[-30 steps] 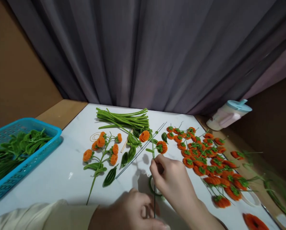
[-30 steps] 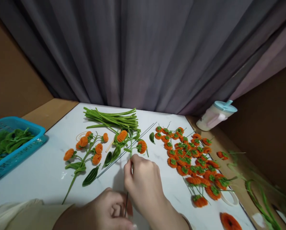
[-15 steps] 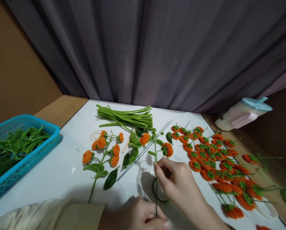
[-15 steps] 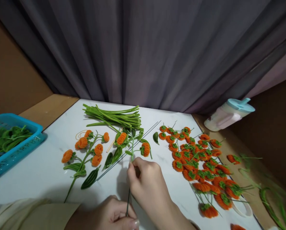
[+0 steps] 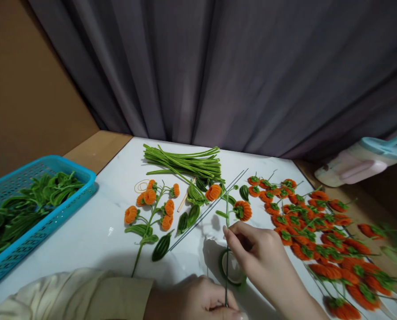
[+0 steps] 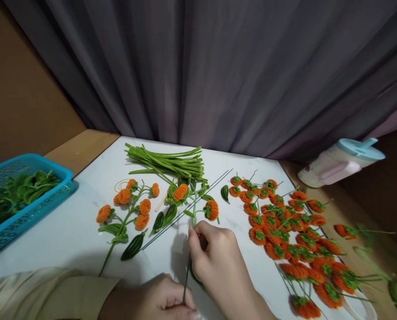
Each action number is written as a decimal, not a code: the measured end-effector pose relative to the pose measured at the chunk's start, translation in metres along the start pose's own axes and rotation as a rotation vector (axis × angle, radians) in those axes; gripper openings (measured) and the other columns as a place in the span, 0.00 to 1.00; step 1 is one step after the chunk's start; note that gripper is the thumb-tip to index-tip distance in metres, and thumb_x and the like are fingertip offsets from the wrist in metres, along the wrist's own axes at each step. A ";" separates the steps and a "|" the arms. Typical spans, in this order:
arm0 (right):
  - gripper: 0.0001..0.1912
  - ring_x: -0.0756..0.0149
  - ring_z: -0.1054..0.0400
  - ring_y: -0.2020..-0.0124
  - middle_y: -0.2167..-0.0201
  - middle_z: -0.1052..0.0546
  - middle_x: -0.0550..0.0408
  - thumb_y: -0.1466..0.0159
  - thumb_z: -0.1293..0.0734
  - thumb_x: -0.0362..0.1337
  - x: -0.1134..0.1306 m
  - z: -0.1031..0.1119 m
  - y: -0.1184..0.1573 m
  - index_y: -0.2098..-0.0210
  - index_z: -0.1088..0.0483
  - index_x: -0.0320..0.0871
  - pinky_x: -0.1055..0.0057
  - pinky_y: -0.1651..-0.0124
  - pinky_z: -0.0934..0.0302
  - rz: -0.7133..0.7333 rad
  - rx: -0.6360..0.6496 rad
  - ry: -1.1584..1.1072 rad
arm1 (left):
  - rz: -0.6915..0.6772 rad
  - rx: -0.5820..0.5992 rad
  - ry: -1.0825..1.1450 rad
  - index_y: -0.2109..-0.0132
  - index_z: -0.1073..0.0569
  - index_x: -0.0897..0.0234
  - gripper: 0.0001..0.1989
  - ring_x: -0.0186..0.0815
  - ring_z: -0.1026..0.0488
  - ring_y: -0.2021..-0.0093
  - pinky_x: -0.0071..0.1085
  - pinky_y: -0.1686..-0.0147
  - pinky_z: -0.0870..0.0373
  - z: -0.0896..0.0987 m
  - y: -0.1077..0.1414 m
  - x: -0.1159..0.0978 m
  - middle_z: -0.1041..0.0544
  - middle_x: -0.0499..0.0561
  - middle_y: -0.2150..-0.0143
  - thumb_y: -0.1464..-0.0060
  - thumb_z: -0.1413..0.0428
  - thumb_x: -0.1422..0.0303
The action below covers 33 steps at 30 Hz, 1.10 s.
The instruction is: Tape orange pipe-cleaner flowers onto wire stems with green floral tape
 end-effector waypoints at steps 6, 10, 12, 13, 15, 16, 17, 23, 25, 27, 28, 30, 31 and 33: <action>0.18 0.73 0.51 0.84 0.87 0.43 0.63 0.37 0.42 0.39 -0.001 0.001 0.001 0.82 0.45 0.43 0.77 0.80 0.55 0.014 -0.010 0.006 | 0.046 0.007 0.041 0.60 0.22 0.67 0.22 0.24 0.42 0.78 0.20 0.81 0.48 -0.003 -0.001 0.012 0.35 0.44 0.79 0.43 0.49 0.53; 0.18 0.73 0.51 0.84 0.87 0.43 0.63 0.37 0.42 0.39 -0.001 0.001 0.001 0.82 0.45 0.43 0.77 0.80 0.55 0.035 -0.014 0.017 | 0.074 0.019 0.058 0.60 0.23 0.68 0.21 0.24 0.45 0.79 0.19 0.83 0.49 -0.003 -0.001 0.007 0.40 0.42 0.80 0.43 0.49 0.54; 0.18 0.73 0.50 0.84 0.87 0.43 0.63 0.37 0.42 0.39 0.000 0.001 0.001 0.82 0.45 0.43 0.77 0.80 0.55 0.041 -0.023 0.023 | 0.085 0.034 0.075 0.60 0.23 0.69 0.21 0.24 0.46 0.79 0.18 0.83 0.49 -0.003 -0.001 0.004 0.42 0.41 0.81 0.42 0.49 0.54; 0.18 0.73 0.50 0.85 0.88 0.43 0.63 0.37 0.42 0.39 0.001 0.001 0.001 0.82 0.45 0.43 0.77 0.80 0.55 0.041 -0.033 0.026 | 0.089 0.042 0.090 0.60 0.23 0.69 0.21 0.23 0.47 0.80 0.18 0.83 0.49 -0.004 -0.001 0.002 0.43 0.40 0.81 0.42 0.49 0.54; 0.18 0.73 0.50 0.85 0.88 0.43 0.63 0.38 0.42 0.39 0.002 0.002 0.001 0.83 0.46 0.43 0.76 0.80 0.55 0.037 -0.052 0.031 | 0.092 0.050 0.115 0.61 0.24 0.69 0.22 0.23 0.47 0.80 0.18 0.82 0.49 -0.004 0.000 0.000 0.43 0.40 0.81 0.43 0.49 0.53; 0.18 0.73 0.50 0.85 0.88 0.44 0.63 0.38 0.42 0.39 0.003 0.002 0.001 0.83 0.46 0.43 0.76 0.80 0.55 0.034 -0.059 0.030 | 0.092 0.052 0.123 0.61 0.24 0.69 0.22 0.23 0.47 0.80 0.19 0.82 0.49 -0.004 0.000 0.000 0.42 0.40 0.81 0.43 0.49 0.52; 0.18 0.73 0.51 0.85 0.88 0.44 0.63 0.38 0.42 0.39 0.003 0.002 0.001 0.83 0.46 0.43 0.76 0.81 0.55 0.032 -0.064 0.026 | 0.090 0.053 0.132 0.61 0.24 0.69 0.22 0.23 0.47 0.80 0.19 0.82 0.48 -0.004 0.000 -0.001 0.42 0.40 0.81 0.43 0.49 0.52; 0.18 0.73 0.51 0.85 0.88 0.45 0.64 0.39 0.41 0.39 0.003 0.002 0.000 0.83 0.46 0.44 0.76 0.81 0.56 0.025 -0.073 0.009 | 0.099 0.063 0.177 0.63 0.25 0.70 0.26 0.23 0.42 0.78 0.19 0.80 0.47 -0.004 0.001 -0.004 0.36 0.43 0.78 0.45 0.49 0.48; 0.18 0.73 0.52 0.85 0.88 0.46 0.64 0.39 0.42 0.39 0.003 0.002 -0.001 0.83 0.47 0.44 0.76 0.81 0.57 0.029 -0.076 0.011 | 0.125 0.075 0.184 0.63 0.25 0.70 0.27 0.23 0.40 0.77 0.19 0.79 0.46 -0.004 0.001 -0.006 0.33 0.45 0.76 0.46 0.49 0.47; 0.18 0.73 0.52 0.85 0.88 0.45 0.64 0.39 0.42 0.38 0.004 0.002 -0.001 0.83 0.47 0.44 0.76 0.80 0.56 0.035 -0.082 0.017 | 0.143 0.084 0.190 0.63 0.26 0.70 0.27 0.24 0.40 0.77 0.19 0.79 0.46 -0.005 0.001 -0.007 0.33 0.45 0.76 0.47 0.49 0.47; 0.18 0.73 0.52 0.85 0.88 0.45 0.64 0.39 0.42 0.38 0.004 0.002 -0.001 0.83 0.47 0.44 0.76 0.80 0.56 0.036 -0.086 0.019 | 0.148 0.086 0.193 0.63 0.26 0.70 0.26 0.24 0.39 0.77 0.20 0.78 0.45 -0.005 0.002 -0.007 0.32 0.45 0.76 0.46 0.49 0.47; 0.18 0.73 0.52 0.85 0.88 0.46 0.64 0.39 0.41 0.38 0.005 0.003 0.000 0.83 0.48 0.44 0.76 0.80 0.56 0.036 -0.086 0.022 | 0.149 0.085 0.192 0.64 0.26 0.70 0.24 0.25 0.39 0.76 0.20 0.78 0.44 -0.004 0.002 -0.008 0.32 0.46 0.75 0.45 0.49 0.49; 0.18 0.73 0.52 0.85 0.88 0.46 0.64 0.39 0.41 0.38 0.005 0.003 0.000 0.83 0.48 0.44 0.76 0.80 0.57 0.037 -0.086 0.021 | 0.147 0.085 0.191 0.64 0.26 0.70 0.24 0.25 0.38 0.76 0.20 0.77 0.44 -0.004 0.002 -0.009 0.32 0.46 0.75 0.45 0.49 0.50; 0.18 0.73 0.52 0.85 0.88 0.46 0.64 0.39 0.41 0.38 0.005 0.003 0.001 0.83 0.48 0.44 0.76 0.81 0.57 0.041 -0.085 0.019 | 0.147 0.087 0.188 0.64 0.26 0.70 0.22 0.25 0.38 0.76 0.20 0.77 0.43 -0.005 0.002 -0.009 0.32 0.46 0.76 0.44 0.49 0.52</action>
Point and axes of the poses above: each hand's wrist, its own y-axis away from the middle knuckle, its own z-axis out of the back of the hand, x = y × z, the point moved 5 cm from there along -y, towards the middle knuckle
